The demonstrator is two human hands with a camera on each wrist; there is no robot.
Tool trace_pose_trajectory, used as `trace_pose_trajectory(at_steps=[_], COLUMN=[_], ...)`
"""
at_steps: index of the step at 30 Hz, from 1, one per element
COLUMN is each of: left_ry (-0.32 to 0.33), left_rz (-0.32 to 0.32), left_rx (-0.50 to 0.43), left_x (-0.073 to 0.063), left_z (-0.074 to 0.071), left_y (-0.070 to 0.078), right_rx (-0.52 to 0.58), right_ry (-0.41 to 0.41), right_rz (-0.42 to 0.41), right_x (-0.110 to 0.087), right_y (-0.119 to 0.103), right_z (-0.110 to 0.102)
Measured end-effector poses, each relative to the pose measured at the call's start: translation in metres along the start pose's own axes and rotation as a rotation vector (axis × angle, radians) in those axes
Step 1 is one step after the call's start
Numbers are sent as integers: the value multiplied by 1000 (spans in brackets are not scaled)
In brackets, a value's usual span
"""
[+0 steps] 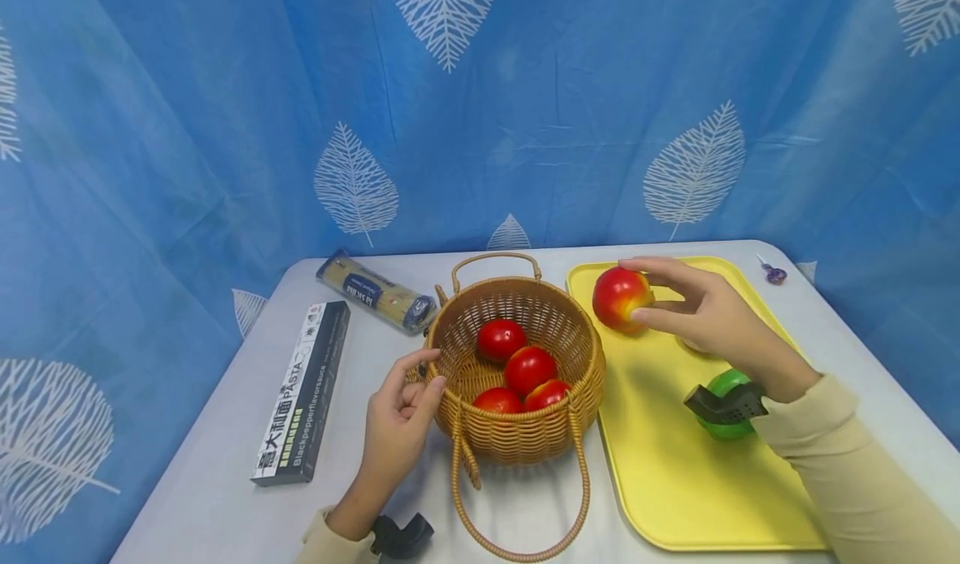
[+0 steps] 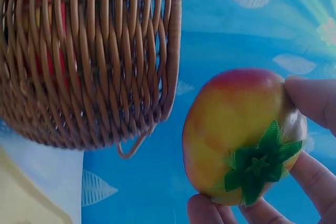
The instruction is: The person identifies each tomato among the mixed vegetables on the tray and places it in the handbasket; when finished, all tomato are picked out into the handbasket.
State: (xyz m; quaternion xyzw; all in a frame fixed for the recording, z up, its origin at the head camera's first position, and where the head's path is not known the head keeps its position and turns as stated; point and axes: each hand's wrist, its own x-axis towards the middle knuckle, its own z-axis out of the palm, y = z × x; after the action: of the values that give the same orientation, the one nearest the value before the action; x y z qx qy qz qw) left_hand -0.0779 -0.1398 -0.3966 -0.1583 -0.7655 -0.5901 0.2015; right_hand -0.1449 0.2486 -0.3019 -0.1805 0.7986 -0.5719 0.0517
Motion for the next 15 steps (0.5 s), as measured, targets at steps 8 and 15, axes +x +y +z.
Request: trace_pose_trajectory(at_steps=[8,15], left_ry=[4,-3], left_rz=[0,-4], left_rx=[-2,-9], left_x=[-1,0], left_z=[0,0], left_y=[-2,0], right_rx=[38,6], right_ry=[26,36], right_rz=[-105,-185], right_x=[0,2], right_y=[0,0], right_z=[17,32])
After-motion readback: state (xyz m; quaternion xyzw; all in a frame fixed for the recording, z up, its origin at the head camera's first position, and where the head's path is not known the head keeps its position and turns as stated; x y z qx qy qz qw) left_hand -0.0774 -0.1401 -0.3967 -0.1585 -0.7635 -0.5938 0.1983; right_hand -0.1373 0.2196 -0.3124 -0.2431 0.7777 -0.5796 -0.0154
